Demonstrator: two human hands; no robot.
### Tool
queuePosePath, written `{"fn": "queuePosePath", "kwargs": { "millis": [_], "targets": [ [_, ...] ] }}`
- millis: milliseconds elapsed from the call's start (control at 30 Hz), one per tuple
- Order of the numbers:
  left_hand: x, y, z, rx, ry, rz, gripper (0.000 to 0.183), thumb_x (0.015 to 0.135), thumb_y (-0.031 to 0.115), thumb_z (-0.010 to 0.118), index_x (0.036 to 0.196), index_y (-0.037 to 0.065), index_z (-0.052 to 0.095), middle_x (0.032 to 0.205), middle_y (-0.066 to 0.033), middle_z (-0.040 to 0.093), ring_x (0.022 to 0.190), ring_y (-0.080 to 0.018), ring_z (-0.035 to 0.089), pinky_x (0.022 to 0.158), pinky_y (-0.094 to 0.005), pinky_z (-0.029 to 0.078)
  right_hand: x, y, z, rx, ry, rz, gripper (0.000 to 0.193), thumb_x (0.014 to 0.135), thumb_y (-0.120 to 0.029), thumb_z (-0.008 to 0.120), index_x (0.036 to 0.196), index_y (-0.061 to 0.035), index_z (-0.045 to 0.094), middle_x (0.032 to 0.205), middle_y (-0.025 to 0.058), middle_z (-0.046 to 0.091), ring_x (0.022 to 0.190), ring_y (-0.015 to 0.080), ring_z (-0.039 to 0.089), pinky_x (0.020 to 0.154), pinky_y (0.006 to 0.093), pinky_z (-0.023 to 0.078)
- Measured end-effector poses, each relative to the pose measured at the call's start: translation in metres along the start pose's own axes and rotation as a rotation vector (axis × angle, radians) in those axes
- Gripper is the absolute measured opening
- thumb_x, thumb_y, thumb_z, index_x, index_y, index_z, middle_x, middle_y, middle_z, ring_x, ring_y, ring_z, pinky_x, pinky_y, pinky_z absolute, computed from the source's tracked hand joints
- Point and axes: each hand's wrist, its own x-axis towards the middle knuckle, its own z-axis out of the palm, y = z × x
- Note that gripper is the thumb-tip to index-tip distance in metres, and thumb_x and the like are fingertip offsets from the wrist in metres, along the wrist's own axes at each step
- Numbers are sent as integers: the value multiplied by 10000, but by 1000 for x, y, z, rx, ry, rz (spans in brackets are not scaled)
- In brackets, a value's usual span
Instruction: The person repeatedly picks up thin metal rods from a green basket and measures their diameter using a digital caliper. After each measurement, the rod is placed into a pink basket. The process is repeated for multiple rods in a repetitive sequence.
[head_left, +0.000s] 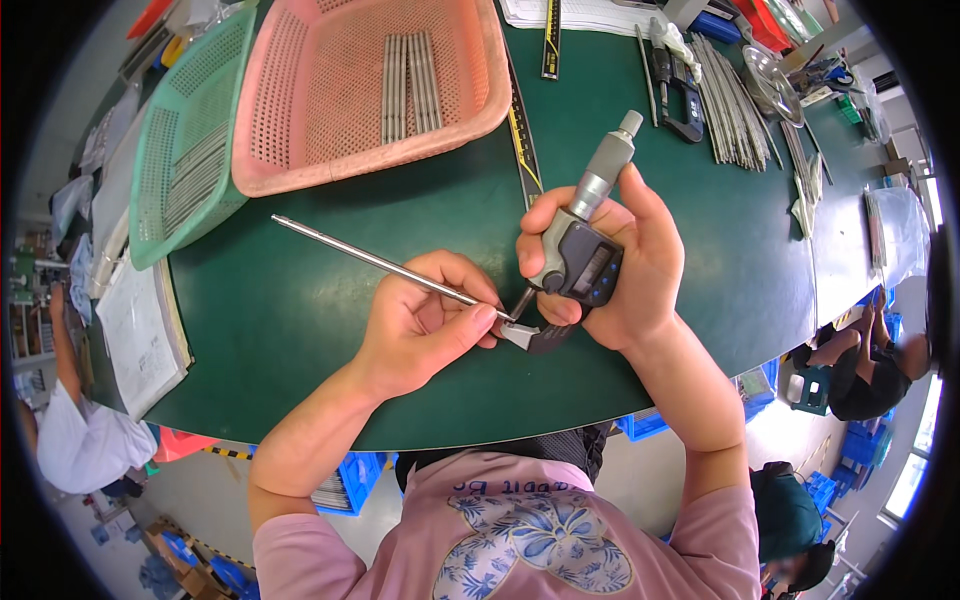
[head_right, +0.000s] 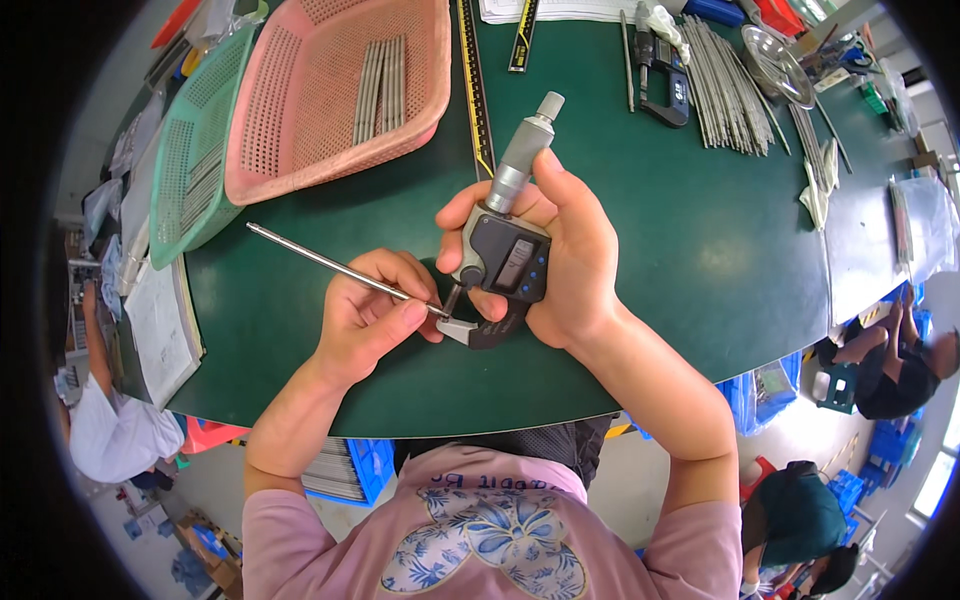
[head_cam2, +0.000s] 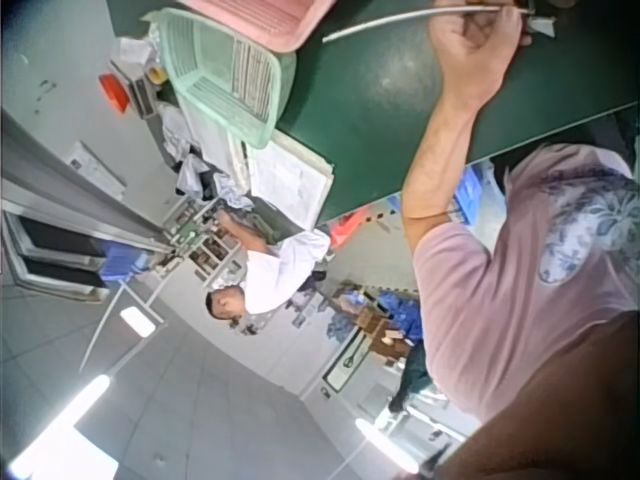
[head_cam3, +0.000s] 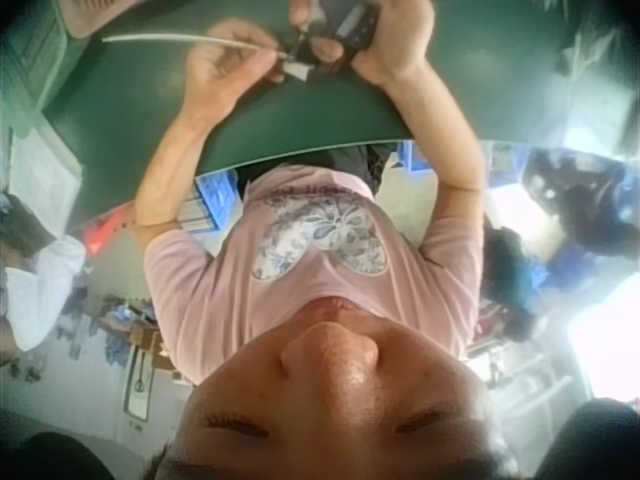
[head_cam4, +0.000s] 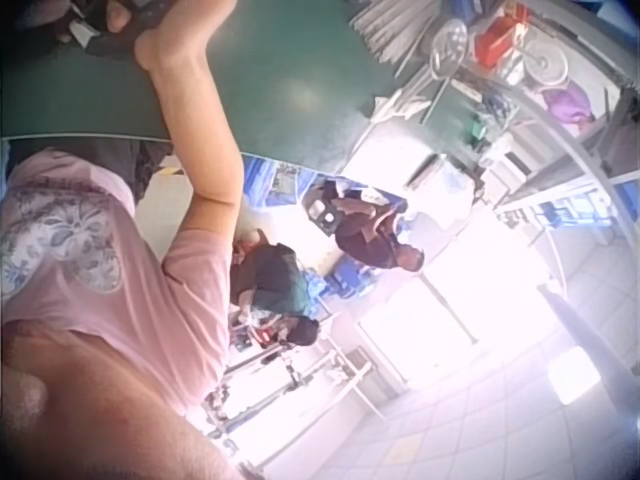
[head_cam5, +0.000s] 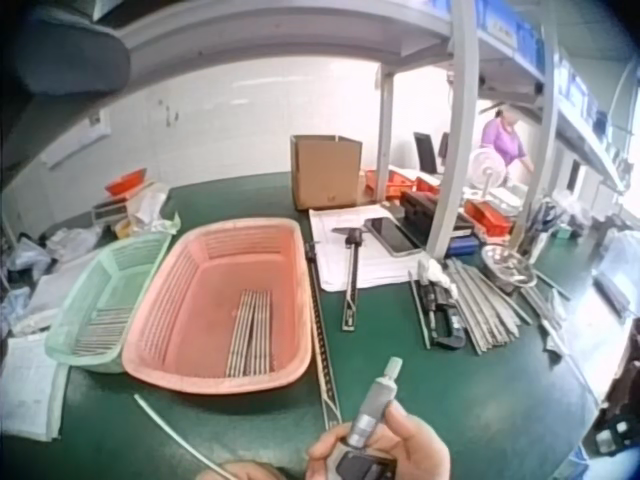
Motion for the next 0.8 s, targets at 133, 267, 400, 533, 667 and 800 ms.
{"fn": "queuePosePath", "kwargs": {
  "millis": [133, 267, 400, 533, 667, 800],
  "targets": [
    [0, -2, -1, 16, -9, 1, 103, 811, 12, 566, 888, -15, 503, 830, -65, 551, 710, -103, 565, 624, -221, 483, 1, 1, -3, -72, 6, -12, 653, 845, -582, 289, 845, 22, 539, 676, 138, 569, 398, 155, 450, 378, 235, 368],
    [1, 0, 2, 47, 1, 5, 106, 812, 21, 567, 890, -14, 505, 826, -67, 551, 706, -107, 564, 622, -227, 483, -1, -1, -1, -117, 39, -3, 641, 839, -592, 307, 824, 2, 546, 666, 122, 571, 396, 152, 452, 378, 233, 368],
    [2, 0, 2, 41, 29, -24, 121, 812, 46, 579, 889, -13, 508, 809, -71, 559, 696, -115, 565, 620, -232, 479, -1, -1, -1, -154, 77, -11, 633, 831, -595, 311, 811, -11, 554, 652, 104, 566, 400, 150, 459, 379, 234, 370],
    [2, 1, 3, 67, 83, -71, 140, 809, 71, 598, 881, -11, 511, 782, -70, 567, 684, -120, 565, 612, -231, 470, -2, -2, -1, -159, 62, -4, 637, 825, -600, 311, 812, -13, 558, 649, 98, 563, 405, 144, 462, 384, 234, 372],
    [1, 0, 0, 96, 73, -38, 133, 803, 54, 604, 876, -9, 513, 772, -64, 568, 676, -116, 561, 602, -227, 462, 0, 0, 0, -162, 53, -9, 658, 825, -616, 304, 816, -8, 555, 650, 99, 565, 399, 142, 457, 388, 233, 372],
    [1, 1, 0, 68, 63, -45, 120, 796, 22, 601, 872, -10, 514, 780, -65, 568, 683, -111, 559, 602, -224, 459, 0, 2, 1, -195, 48, -45, 679, 866, -592, 225, 848, 9, 540, 654, 108, 564, 385, 144, 446, 384, 240, 371]
  ]
}}
